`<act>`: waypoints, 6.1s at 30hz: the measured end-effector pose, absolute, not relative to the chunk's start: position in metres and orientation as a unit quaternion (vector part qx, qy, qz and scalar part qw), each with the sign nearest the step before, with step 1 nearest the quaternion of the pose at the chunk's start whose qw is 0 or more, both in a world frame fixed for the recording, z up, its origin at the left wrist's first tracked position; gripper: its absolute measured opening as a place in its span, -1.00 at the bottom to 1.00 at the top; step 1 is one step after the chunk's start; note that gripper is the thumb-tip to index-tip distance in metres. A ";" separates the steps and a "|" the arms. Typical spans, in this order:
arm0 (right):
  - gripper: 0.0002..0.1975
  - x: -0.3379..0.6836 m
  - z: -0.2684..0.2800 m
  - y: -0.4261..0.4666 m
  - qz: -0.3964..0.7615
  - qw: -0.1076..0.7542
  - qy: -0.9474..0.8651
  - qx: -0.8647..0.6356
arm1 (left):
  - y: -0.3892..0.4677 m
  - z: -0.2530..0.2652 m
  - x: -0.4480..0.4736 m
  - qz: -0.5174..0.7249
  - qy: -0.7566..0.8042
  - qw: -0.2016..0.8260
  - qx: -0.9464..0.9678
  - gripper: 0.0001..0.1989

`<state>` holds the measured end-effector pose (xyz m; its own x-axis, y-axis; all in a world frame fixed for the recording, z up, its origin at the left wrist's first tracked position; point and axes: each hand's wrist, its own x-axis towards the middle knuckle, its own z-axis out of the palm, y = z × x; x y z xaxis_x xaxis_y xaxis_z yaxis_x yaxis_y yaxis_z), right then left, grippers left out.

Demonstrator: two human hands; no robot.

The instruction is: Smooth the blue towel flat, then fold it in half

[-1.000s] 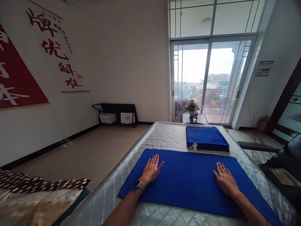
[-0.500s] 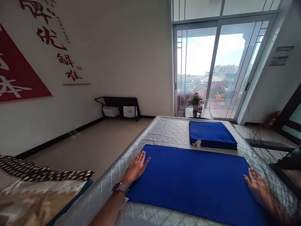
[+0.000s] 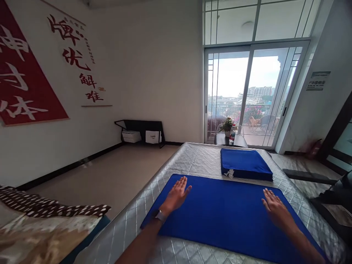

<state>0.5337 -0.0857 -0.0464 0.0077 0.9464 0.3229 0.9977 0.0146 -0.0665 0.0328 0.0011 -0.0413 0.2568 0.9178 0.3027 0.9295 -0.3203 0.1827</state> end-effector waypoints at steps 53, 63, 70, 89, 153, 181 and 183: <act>-0.21 0.630 -0.097 -0.040 -0.038 0.138 -0.579 -0.803 | 0.075 -0.069 -0.030 -0.138 -0.648 -0.014 -0.749 -0.32; -0.23 0.624 -0.098 -0.040 -0.047 0.115 -0.562 -0.818 | 0.068 -0.065 -0.046 -0.138 -0.660 -0.017 -0.739 -0.30; -0.27 0.624 -0.087 -0.048 -0.038 0.066 -0.562 -0.824 | 0.068 -0.064 -0.043 -0.129 -0.657 -0.004 -0.743 -0.34; -0.39 0.355 -0.025 -0.006 -0.001 0.091 -0.757 -0.647 | 0.025 -0.032 0.200 -0.168 -0.434 -0.011 -0.885 -0.37; -0.25 0.608 -0.075 -0.046 -0.044 0.122 -0.557 -0.821 | 0.068 -0.055 -0.019 -0.126 -0.641 -0.010 -0.757 -0.35; -0.37 0.353 -0.053 -0.011 0.024 0.089 -0.736 -0.670 | 0.011 -0.057 0.213 -0.163 -0.440 -0.023 -0.883 -0.31; -0.37 0.355 -0.049 -0.012 0.022 0.088 -0.731 -0.676 | 0.012 -0.057 0.212 -0.159 -0.444 -0.025 -0.882 -0.31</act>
<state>0.3545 -0.0119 -0.0495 -0.0700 0.9926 0.0993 0.9847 0.0846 -0.1521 0.2121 0.0121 -0.0569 0.5560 0.7900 0.2585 0.7744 -0.6053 0.1842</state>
